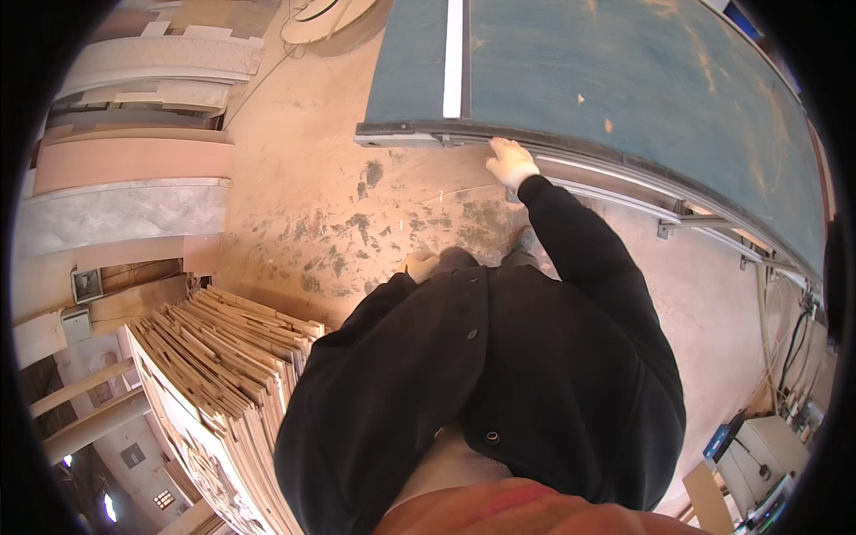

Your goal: The person repeatedly picks up dark rectangular panels from a stack and places them onto a large flatbed machine. They also handle thin strips and a printed label, moving them between the machine and a nearby computer console.

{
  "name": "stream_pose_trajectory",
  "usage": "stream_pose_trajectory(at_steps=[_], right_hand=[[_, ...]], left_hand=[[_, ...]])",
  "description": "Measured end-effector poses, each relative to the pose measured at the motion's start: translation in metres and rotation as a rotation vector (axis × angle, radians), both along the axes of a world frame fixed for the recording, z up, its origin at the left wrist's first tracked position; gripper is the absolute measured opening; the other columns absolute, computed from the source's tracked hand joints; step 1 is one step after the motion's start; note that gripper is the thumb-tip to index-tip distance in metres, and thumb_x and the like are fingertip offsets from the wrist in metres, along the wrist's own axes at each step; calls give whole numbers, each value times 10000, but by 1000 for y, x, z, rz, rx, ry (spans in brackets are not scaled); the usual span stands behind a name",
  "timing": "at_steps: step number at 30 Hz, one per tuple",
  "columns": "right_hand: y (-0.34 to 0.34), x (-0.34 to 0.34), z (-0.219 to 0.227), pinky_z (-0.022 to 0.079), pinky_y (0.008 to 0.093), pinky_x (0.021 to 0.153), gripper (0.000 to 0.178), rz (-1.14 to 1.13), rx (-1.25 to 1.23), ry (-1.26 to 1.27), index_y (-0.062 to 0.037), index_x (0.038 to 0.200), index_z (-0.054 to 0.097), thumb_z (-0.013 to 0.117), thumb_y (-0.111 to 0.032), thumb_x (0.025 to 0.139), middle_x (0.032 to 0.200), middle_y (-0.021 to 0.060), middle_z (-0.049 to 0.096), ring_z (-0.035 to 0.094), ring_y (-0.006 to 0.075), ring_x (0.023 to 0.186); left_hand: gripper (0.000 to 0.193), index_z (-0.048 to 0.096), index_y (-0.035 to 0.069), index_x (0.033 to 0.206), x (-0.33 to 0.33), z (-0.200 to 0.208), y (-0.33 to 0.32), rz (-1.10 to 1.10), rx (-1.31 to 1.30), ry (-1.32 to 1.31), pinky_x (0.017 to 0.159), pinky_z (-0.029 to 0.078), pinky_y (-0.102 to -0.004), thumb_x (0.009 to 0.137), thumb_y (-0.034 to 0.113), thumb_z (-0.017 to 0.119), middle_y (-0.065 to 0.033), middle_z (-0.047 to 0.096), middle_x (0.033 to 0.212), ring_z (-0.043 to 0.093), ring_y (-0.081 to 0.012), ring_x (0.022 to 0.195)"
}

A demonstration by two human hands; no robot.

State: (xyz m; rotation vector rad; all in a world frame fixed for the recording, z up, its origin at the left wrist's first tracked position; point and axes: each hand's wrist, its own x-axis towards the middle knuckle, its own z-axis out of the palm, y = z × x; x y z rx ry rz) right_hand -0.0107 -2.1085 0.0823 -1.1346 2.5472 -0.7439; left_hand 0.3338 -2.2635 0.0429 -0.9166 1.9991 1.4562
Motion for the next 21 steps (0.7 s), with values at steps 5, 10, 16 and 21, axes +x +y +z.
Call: stream_pose_trajectory(at_steps=[5,10,16,21], right_hand=[[-87,-64,9,415,443,1150,569,4,234,-112,-7,1379,556,655,-328,919,1475,197,553,475,373,1406],[-138,-87,-4,426,450,1140,551,-144,370,30,-1,1370,558,656,-280,905,1445,199,569,481,380,1406],[-196,-74,-44,436,461,1123,657,-399,101,-199,59,1444,481,652,-266,899,1388,295,586,542,441,1325],[-218,-94,-27,478,429,1076,697,-923,-293,-694,93,1474,426,638,-256,910,1371,349,587,607,417,1273]], left_hand=[[472,650,51,1326,-126,17,-56,101,-280,365,1007,505,-429,937,319,644,-223,697,1262,658,-376,1181],[705,423,51,1488,-281,28,-120,7,-673,541,1109,398,-500,924,392,672,-256,582,1365,519,-436,1303],[619,518,60,1364,-367,29,-161,20,-331,512,1009,473,-523,902,433,692,-245,652,1263,610,-451,1183],[666,484,42,1455,-374,8,-183,66,-227,385,1061,461,-461,982,502,579,-243,639,1363,606,-413,1262]])
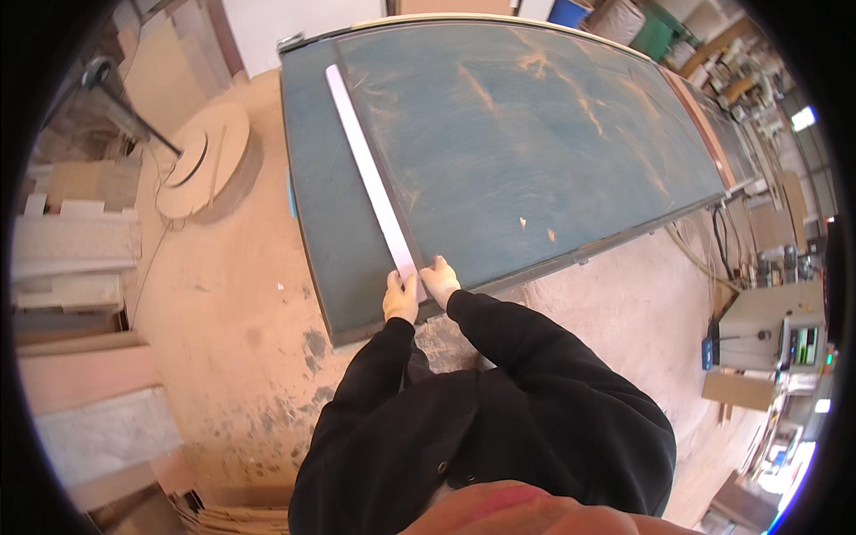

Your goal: The person repeatedly picks up dark rectangular panels from a stack and places them onto a large flatbed machine. They also handle thin strips and a printed label, moving them between the machine and a nearby computer console.

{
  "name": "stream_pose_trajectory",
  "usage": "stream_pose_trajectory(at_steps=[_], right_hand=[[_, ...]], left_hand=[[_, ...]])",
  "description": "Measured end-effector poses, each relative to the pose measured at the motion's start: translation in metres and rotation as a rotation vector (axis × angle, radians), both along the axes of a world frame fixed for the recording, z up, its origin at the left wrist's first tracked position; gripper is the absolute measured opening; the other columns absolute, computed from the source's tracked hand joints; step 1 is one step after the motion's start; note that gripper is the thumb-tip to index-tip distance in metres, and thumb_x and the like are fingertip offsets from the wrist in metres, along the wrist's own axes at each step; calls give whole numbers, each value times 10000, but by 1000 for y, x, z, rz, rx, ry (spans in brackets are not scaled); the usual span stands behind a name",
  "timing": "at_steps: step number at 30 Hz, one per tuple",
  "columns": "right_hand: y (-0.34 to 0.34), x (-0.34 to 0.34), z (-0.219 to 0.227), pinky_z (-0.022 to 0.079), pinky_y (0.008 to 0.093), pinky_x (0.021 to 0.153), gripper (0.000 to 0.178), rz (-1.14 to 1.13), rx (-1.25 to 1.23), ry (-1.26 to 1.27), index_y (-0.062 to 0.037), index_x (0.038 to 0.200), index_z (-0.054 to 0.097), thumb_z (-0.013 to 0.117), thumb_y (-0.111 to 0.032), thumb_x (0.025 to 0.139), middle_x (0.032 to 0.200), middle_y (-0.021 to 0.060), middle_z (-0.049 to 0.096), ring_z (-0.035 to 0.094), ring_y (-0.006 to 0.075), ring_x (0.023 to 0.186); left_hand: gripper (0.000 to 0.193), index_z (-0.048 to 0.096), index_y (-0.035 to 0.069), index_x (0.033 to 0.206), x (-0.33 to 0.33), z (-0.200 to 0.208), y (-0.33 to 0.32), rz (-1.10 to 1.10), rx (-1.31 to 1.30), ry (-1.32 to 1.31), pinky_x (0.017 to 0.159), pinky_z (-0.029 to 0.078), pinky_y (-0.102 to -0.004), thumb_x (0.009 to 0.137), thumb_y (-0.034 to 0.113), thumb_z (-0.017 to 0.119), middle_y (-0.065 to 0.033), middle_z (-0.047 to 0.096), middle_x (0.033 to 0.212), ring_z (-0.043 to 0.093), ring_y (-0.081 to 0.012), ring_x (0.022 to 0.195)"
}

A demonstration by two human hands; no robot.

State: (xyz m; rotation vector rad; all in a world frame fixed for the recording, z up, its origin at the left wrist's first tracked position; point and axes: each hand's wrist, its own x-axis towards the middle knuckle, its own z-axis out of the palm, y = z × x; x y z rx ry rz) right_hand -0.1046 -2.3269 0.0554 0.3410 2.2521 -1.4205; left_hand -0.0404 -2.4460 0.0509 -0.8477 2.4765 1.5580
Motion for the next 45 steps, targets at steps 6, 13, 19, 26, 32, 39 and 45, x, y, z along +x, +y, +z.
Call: stream_pose_trajectory(at_steps=[6,13,19,26,32,39,45], right_hand=[[-1,-32,60,521,473,998,597,146,354,94,41,1327,568,689,-321,868,1197,318,682,653,445,1167],[150,15,149,516,482,923,447,223,462,224,1,1243,624,654,-277,895,1126,286,699,650,449,1118],[266,211,191,518,542,826,393,197,649,137,-71,1213,602,687,-266,882,1001,247,709,669,450,991],[333,479,269,437,530,1025,515,-185,1447,222,-116,1272,620,776,-144,782,1311,119,654,581,371,1243],[297,536,192,538,425,933,407,-617,887,678,-31,1211,697,714,-13,805,1115,176,713,678,346,1073],[240,384,34,472,440,1074,424,-941,-1078,173,-21,1389,523,572,-205,1009,1269,151,665,648,282,1161],[248,362,57,440,511,1093,367,-1397,-1262,486,-93,1230,620,470,-394,1083,1079,135,727,672,325,1053]], left_hand=[[635,459,7,1467,-32,-40,-22,130,566,-45,920,546,-401,1024,454,536,-189,666,1287,682,-281,1126],[650,496,64,1452,-82,36,99,-581,1430,-244,1035,479,-472,1095,580,325,-130,625,1344,605,-291,1208],[570,581,83,1170,-79,66,128,37,1753,-91,988,509,-561,1066,598,361,-140,625,1193,605,-360,1172],[320,588,65,1027,0,62,223,-330,1793,-266,929,552,-510,1089,369,509,-137,674,1084,682,-306,1008],[320,612,77,1166,179,130,384,-615,1650,-643,886,605,-487,1045,373,617,-169,678,1171,688,-294,1063],[508,624,38,1182,331,198,435,-1029,1424,-1026,771,594,-487,1067,519,509,-148,737,1032,733,-309,901],[484,689,31,1252,186,190,328,-1822,71,570,979,529,-434,925,388,694,-214,712,1189,668,-374,1128]])
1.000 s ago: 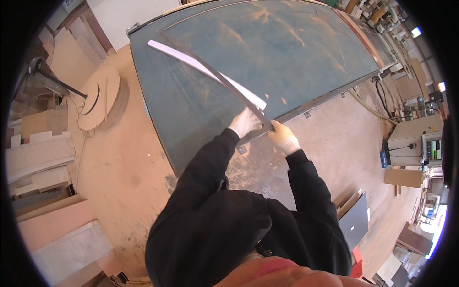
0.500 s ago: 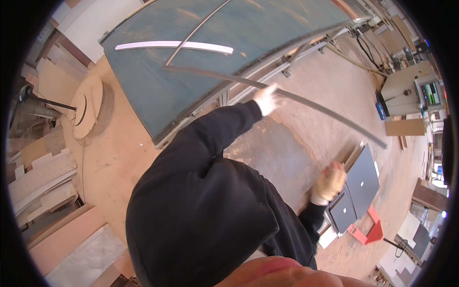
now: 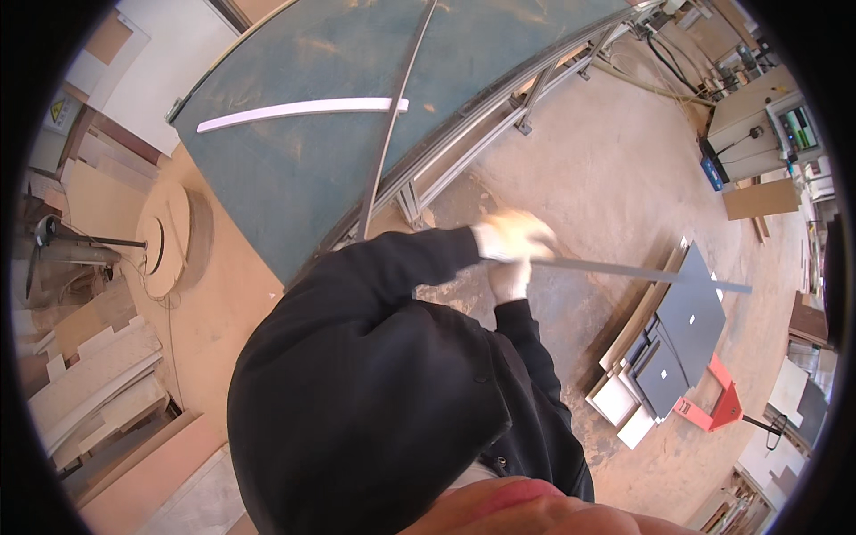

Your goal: The person repeatedly picks up dark rectangular panels from a stack and places them onto a large flatbed machine. They also handle thin strips and a printed label, moving them between the machine and a nearby computer console.

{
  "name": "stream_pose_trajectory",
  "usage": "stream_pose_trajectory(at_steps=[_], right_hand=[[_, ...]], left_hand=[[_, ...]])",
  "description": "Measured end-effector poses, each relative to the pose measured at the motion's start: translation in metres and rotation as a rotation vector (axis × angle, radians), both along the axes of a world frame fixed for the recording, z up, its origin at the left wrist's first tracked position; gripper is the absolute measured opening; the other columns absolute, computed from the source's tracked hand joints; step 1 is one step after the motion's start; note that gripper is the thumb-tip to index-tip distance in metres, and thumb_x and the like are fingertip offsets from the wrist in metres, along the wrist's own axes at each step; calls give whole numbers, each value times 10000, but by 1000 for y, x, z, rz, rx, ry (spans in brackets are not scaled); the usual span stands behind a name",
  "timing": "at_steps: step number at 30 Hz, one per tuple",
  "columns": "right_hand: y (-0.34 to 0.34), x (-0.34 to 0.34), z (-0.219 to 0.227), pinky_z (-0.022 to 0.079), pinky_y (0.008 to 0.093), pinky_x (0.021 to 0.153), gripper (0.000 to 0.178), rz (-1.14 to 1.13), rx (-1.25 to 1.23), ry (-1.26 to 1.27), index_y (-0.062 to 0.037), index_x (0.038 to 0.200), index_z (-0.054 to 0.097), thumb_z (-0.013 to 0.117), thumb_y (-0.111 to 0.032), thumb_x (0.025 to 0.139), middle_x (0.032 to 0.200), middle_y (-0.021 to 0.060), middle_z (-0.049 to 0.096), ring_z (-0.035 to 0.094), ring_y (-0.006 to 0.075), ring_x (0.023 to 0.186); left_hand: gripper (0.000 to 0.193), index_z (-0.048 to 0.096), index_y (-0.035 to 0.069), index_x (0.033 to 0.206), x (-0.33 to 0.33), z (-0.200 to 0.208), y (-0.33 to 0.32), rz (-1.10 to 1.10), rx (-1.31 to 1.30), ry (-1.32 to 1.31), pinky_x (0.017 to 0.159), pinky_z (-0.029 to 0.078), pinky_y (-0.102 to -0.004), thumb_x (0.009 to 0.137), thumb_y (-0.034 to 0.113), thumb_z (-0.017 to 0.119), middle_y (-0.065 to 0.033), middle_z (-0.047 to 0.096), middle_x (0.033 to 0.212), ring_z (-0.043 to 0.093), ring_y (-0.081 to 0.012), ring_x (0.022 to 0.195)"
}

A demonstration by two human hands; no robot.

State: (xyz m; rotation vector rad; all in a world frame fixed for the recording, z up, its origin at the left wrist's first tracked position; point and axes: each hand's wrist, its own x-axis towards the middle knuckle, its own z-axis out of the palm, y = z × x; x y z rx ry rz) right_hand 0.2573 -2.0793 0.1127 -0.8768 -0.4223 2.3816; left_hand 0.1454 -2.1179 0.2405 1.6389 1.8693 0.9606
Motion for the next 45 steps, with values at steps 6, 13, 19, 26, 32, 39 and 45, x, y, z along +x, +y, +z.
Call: stream_pose_trajectory(at_steps=[6,13,19,26,32,39,45], right_hand=[[87,27,52,420,405,673,400,-38,205,191,-112,818,607,590,-458,1018,581,-7,366,379,169,568],[90,-12,138,244,280,439,354,-112,434,82,-131,789,548,584,-382,1036,562,-49,312,291,99,479],[130,-187,103,247,294,410,267,417,466,-392,-144,803,530,634,-295,997,574,-56,346,298,98,431],[155,-271,7,517,374,543,330,701,826,-841,-6,1027,646,611,-332,986,786,81,640,635,203,646],[112,-251,-37,558,408,636,439,726,1359,-1270,22,1137,606,628,-360,921,929,191,693,701,255,740],[126,-101,-4,403,316,451,341,904,592,-713,24,1096,663,678,-216,854,594,9,517,506,143,471],[9,140,53,400,301,493,456,883,36,-393,51,1275,604,710,-169,890,692,16,546,513,122,532]], left_hand=[[840,428,-70,1421,-153,-105,-121,1073,-380,-84,1075,474,-468,828,370,829,-282,607,1269,565,-416,1257],[228,629,-5,945,-119,-273,-79,1015,-282,-879,427,496,-415,927,221,646,-140,635,623,622,-261,456],[248,676,23,906,-48,-281,-76,826,-348,-876,467,513,-413,961,264,659,-96,628,619,634,-250,484],[529,558,135,1243,-78,-233,-57,508,-211,-1920,847,536,-474,1058,618,444,-84,671,1100,657,-256,1037],[837,459,99,1478,-39,-230,-2,101,-243,-1877,1067,403,-522,975,768,440,-150,556,1403,530,-308,1271],[437,630,81,1297,-89,-238,-4,-170,-553,-1177,803,563,-437,1013,412,607,-123,712,1160,705,-279,968],[448,640,111,1052,-230,-228,64,344,-172,-1850,857,526,-508,1020,545,531,-102,686,1075,639,-279,1067]])
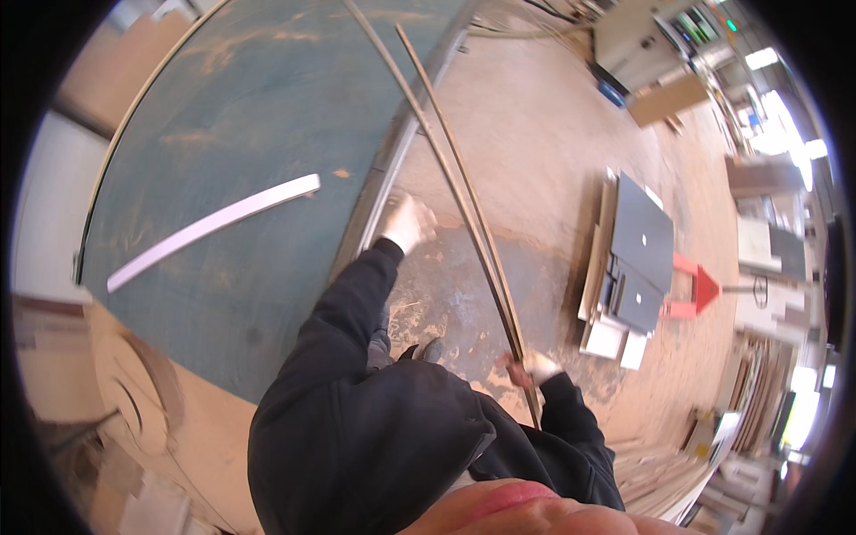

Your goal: The person repeatedly picks up dark rectangular panels from a stack and places them onto a large flatbed machine. They also handle thin strips and a printed label, moving them between the machine and a nearby computer console.

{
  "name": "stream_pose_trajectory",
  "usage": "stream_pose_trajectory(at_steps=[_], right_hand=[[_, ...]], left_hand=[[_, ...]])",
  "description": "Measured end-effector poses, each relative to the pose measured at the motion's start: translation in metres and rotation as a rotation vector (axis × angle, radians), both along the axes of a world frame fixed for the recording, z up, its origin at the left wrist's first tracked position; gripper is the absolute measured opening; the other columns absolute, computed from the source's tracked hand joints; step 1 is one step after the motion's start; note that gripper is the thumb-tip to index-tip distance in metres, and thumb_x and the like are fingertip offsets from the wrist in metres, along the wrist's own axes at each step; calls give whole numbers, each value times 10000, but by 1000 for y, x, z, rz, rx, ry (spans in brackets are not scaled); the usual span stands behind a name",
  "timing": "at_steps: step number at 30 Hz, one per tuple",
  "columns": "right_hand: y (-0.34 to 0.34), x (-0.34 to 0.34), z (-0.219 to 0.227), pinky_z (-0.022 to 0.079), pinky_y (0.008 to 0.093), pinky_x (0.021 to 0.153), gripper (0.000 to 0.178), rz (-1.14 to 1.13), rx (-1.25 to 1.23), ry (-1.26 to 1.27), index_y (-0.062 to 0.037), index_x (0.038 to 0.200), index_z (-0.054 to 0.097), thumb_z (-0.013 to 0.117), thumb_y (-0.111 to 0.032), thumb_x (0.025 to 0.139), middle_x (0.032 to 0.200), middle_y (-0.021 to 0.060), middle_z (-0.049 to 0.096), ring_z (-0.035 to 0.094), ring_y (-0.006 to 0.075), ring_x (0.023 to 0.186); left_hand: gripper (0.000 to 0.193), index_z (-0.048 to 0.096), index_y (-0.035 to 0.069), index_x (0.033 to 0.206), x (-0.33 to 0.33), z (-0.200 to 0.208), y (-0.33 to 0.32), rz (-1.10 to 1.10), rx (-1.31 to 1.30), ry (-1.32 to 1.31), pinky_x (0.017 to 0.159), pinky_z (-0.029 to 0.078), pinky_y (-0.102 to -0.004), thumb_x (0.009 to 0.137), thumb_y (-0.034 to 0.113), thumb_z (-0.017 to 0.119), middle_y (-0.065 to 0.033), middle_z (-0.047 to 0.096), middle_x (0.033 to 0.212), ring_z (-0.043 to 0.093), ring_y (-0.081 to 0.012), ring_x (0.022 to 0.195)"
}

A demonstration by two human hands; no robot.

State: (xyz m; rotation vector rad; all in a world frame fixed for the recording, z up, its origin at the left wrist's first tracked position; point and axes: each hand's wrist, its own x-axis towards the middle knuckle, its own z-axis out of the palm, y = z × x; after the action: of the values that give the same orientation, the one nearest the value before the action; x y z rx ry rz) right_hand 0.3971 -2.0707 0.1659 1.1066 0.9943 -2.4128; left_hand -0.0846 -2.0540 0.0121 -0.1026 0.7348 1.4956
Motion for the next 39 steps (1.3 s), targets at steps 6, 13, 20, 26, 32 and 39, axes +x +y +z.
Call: stream_pose_trajectory(at_steps=[6,13,20,26,32,39], right_hand=[[-172,137,72,328,242,483,413,-404,-176,-160,71,1212,647,678,-113,843,654,-27,459,413,78,513],[-290,160,60,362,233,475,293,-426,-12,-132,30,1106,679,687,-129,860,702,1,549,473,71,547],[-410,227,18,369,279,441,208,-665,124,-177,-60,1047,685,631,-91,848,831,35,650,485,89,495],[-480,209,-26,381,274,469,189,-932,241,-222,-60,1029,693,661,-139,860,712,11,592,475,88,513],[-515,202,-29,387,290,455,182,-1156,477,-337,-12,942,683,662,-69,771,675,52,605,515,124,496],[-422,314,52,435,304,447,102,-1534,719,-664,-23,896,610,648,-75,817,623,36,574,552,128,489]], left_hand=[[665,454,79,1471,-31,39,137,75,127,122,850,556,-591,1005,537,574,-149,540,1332,583,-345,1128],[550,565,-52,1326,36,40,190,100,-160,659,821,541,-455,890,243,722,-150,615,1153,606,-321,1003],[480,342,164,683,132,99,243,-274,-143,567,434,303,-340,1056,418,505,21,329,573,310,-180,482],[470,409,140,703,348,177,268,-72,18,534,406,376,-366,1017,463,544,-24,427,552,392,-193,425],[365,436,84,780,541,287,256,203,129,650,402,387,-355,966,272,688,-60,498,574,461,-197,429],[384,400,142,736,615,331,127,-248,668,588,385,286,-284,1037,270,602,26,382,542,344,-92,416]])
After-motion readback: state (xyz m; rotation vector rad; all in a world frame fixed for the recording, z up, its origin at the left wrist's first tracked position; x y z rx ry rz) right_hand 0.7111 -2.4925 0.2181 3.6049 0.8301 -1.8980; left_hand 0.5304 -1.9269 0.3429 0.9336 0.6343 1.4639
